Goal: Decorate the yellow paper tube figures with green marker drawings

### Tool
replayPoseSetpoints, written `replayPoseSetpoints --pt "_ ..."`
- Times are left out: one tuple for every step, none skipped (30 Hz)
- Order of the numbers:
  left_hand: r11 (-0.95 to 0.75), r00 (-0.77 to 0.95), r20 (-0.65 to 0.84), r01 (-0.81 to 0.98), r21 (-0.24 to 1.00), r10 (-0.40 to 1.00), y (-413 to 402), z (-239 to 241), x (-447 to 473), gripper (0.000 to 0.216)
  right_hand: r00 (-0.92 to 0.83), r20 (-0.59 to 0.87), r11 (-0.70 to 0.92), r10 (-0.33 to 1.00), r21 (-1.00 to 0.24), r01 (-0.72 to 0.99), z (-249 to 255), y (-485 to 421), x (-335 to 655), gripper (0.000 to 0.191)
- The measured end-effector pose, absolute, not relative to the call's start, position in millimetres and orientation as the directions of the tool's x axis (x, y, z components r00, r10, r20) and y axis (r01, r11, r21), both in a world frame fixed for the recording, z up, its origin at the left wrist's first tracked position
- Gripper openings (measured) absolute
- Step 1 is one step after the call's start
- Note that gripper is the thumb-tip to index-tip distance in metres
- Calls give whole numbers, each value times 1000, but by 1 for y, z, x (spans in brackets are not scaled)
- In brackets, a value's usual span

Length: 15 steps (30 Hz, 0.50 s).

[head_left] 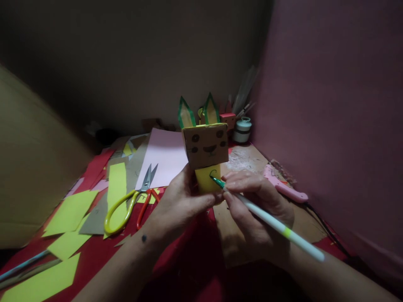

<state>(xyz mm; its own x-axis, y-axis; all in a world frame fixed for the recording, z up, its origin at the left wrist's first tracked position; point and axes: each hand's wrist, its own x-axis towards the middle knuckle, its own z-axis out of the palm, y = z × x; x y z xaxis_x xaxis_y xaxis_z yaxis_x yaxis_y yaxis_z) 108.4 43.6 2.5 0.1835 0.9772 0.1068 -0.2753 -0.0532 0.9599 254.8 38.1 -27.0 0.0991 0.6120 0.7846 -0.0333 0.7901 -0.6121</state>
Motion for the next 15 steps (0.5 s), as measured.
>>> replayPoseSetpoints --pt "-51 181 104 -274 960 978 44 2 108 55 106 781 787 615 -616 -32 -27 38 255 26" --pt "-50 178 101 -272 961 979 44 2 108 55 111 778 785 618 -619 -29 -28 38 254 26" --pt "-47 177 97 -269 962 979 44 3 108 55 117 774 781 622 -624 -27 -28 37 254 26" --pt "-44 177 94 -268 962 980 44 3 108 55 126 771 779 625 -627 -30 -28 37 254 26" --pt "-45 177 95 -269 962 980 43 3 108 55 135 765 775 629 -631 -33 -28 37 255 26" --pt "-43 180 95 -270 962 979 43 3 108 55 142 763 773 631 -633 -32 -28 38 255 26" --pt "-42 182 94 -270 962 979 43 3 108 55 140 764 774 629 -632 -28 -28 38 256 26" --pt "-42 184 93 -266 963 979 43 3 108 55 128 766 774 630 -633 -21 -28 38 258 26" --pt "-40 184 91 -261 964 979 43 3 108 56 109 768 774 631 -633 -13 -29 39 260 26" --pt "-40 183 90 -258 965 979 43 3 108 56 84 770 773 632 -634 -7 -29 39 261 27" --pt "-41 182 90 -255 966 979 43 3 108 57 62 772 773 633 -634 -5 -30 39 263 27" --pt "-42 182 90 -250 967 979 43 3 108 57 46 773 774 633 -634 -7 -31 40 265 28" --pt "-45 180 91 -246 968 979 43 3 109 57 40 772 773 635 -635 -10 -32 40 266 29" --pt "-48 181 93 -241 969 979 43 3 109 57 41 770 770 637 -637 -12 -33 40 266 30" --pt "-55 184 100 -234 971 978 43 3 109 56 42 767 768 640 -640 -13 -34 40 267 30"
